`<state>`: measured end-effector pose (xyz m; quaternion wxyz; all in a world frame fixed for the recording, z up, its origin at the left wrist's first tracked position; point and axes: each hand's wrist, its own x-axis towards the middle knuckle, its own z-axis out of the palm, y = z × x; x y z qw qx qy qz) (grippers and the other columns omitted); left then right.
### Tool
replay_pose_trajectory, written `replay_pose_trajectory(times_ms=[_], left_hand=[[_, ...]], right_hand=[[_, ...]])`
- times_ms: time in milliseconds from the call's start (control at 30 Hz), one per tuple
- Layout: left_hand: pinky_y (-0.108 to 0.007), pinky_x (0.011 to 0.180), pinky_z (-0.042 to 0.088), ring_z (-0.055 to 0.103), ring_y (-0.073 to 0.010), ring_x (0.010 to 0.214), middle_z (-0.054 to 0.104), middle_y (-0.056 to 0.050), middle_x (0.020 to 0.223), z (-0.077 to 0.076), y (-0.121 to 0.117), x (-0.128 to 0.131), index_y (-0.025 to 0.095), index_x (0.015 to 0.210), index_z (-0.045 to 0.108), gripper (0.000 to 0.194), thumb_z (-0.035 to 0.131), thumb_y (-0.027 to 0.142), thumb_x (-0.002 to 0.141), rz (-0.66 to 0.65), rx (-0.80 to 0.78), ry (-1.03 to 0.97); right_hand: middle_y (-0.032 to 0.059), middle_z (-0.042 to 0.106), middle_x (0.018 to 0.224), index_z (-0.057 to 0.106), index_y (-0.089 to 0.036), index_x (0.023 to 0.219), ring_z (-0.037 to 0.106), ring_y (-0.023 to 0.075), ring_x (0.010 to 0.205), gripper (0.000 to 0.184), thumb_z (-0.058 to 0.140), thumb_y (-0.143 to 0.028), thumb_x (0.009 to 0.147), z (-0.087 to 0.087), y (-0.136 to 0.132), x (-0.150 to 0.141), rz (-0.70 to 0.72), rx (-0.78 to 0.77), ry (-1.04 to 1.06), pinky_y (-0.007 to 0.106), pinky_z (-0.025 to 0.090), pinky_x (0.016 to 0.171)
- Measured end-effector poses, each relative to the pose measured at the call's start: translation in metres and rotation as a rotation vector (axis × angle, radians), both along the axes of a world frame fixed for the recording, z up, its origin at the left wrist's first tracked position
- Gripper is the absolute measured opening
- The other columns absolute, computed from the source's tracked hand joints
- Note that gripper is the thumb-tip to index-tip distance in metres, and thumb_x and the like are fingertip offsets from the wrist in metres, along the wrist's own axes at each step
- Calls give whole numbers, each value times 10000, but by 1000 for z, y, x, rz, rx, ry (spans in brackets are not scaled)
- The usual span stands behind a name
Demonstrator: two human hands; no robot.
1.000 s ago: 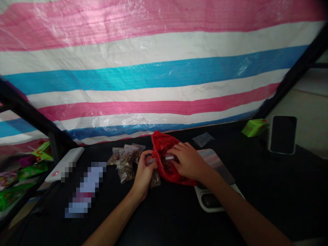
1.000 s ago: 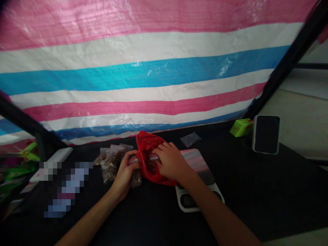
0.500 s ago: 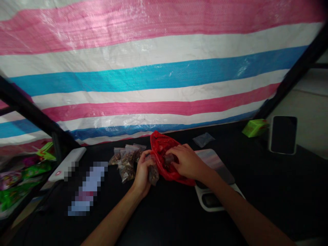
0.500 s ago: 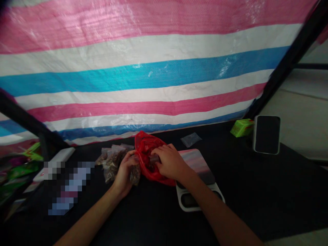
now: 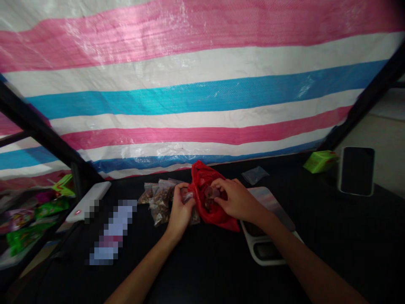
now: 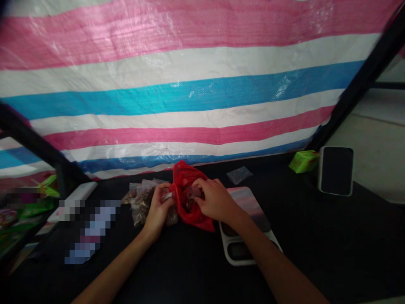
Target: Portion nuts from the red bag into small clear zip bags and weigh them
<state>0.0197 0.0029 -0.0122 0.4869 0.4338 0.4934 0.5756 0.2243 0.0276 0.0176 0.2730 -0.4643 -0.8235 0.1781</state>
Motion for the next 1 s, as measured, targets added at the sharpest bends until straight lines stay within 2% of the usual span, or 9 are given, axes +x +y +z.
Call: replay_pose_trajectory(times_ms=[133,233,300,400,533,667,800,900,1000], left_hand=[[-354,939,479,584,-196,998,556,-41,1092,-6,-2,0,221,1259,419,589,624,68,729,73,319,390],[-417,1073,415,526,-241,1174,503,-84,1241,-6,-9,1,218,1336,386,644,593,25,757,-1,448,532],[-431,1089,409,507,-248,1198,470,-90,1269,-6,-14,3,226,1360,361,666,570,4,769,-65,482,578],[-444,1087,414,484,-242,1196,423,-88,1257,-7,-19,7,241,1371,308,694,539,-24,772,-119,511,612],[-476,1099,400,440,-252,1216,366,-90,1249,-8,-21,9,248,1358,268,730,547,-38,747,-123,531,638],[-491,1098,394,438,-260,1205,362,-92,1247,-9,-20,9,241,1344,285,730,570,-31,730,-110,536,651],[-487,1090,402,464,-257,1195,388,-94,1255,-11,-20,11,241,1351,282,729,571,-18,734,-108,505,596],[-498,1119,374,466,-264,1215,410,-97,1260,-11,-22,13,229,1342,305,708,579,-5,733,-29,450,580],[-519,1151,335,460,-277,1245,422,-111,1269,-8,-23,14,205,1334,324,652,592,31,765,72,344,589]], right_hand=[[11,714,1093,626,-253,1139,627,207,974,353,693,-94,831,10,-3,-3,28,71,153,369,429,916],[39,682,1193,617,-258,1199,611,215,1097,365,647,-89,877,17,-10,-10,125,135,267,381,460,993],[56,660,1243,626,-264,1230,596,223,1170,373,619,-89,901,19,-15,-15,177,175,276,395,464,1041],[60,638,1306,638,-279,1271,577,220,1234,388,543,-83,949,18,-19,-19,232,251,209,410,450,1086],[54,663,1282,671,-260,1205,601,209,1183,361,483,-66,966,18,-20,-18,309,353,110,390,472,1037],[58,671,1265,676,-245,1190,606,208,1171,354,481,-59,961,20,-18,-15,307,401,76,379,472,1027],[72,635,1328,641,-263,1289,581,227,1217,411,474,-72,966,21,-15,-10,162,432,87,403,450,1043],[78,628,1326,643,-268,1285,567,247,1216,408,536,-89,935,21,-11,-6,25,373,60,424,427,1047],[83,645,1295,672,-250,1235,560,260,1199,416,576,-64,875,17,-7,-2,11,270,-71,433,398,1044]])
